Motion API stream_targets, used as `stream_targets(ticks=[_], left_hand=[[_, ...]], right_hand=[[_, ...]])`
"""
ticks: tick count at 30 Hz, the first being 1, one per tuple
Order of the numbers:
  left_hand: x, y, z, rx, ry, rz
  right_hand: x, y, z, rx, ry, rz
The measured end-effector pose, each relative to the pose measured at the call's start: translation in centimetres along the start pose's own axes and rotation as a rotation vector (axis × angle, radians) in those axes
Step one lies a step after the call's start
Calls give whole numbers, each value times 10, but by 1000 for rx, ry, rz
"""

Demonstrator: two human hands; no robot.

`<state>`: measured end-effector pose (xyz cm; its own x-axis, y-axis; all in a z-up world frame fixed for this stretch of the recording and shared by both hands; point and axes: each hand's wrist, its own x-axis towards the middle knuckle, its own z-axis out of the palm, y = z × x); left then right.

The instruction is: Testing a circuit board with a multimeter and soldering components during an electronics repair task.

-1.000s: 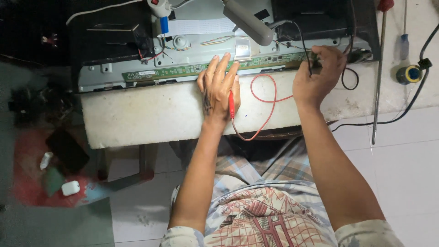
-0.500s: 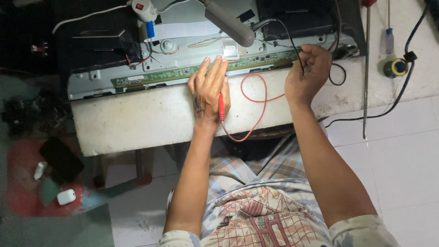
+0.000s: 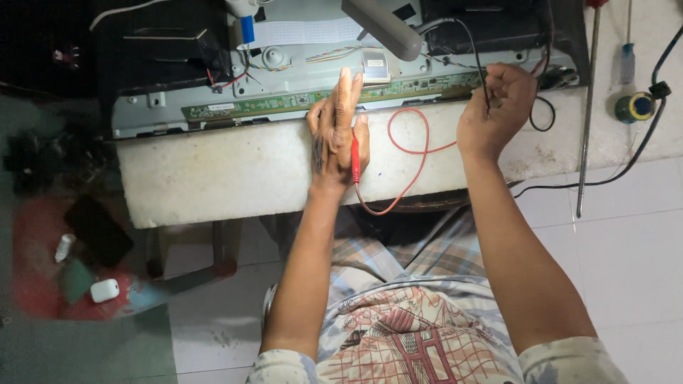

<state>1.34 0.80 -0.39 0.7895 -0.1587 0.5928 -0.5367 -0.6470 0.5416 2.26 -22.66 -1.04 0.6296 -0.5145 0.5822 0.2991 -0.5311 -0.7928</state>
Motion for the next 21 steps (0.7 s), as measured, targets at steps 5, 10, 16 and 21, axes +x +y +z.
stream_targets(ticks=[5,10,16,21], left_hand=[[4,3,3,6,72,11],[3,0,5,296,132,38],[5,2,2,334,67,17],[5,1,1,346,59,25]], right_hand=[[-1,-2,-1,-15,-13,9],[1,-4,0,-43,-9,-34],[1,-10,-2,-60,-36,-48],[4,-9,-1,-81,-51,-146]])
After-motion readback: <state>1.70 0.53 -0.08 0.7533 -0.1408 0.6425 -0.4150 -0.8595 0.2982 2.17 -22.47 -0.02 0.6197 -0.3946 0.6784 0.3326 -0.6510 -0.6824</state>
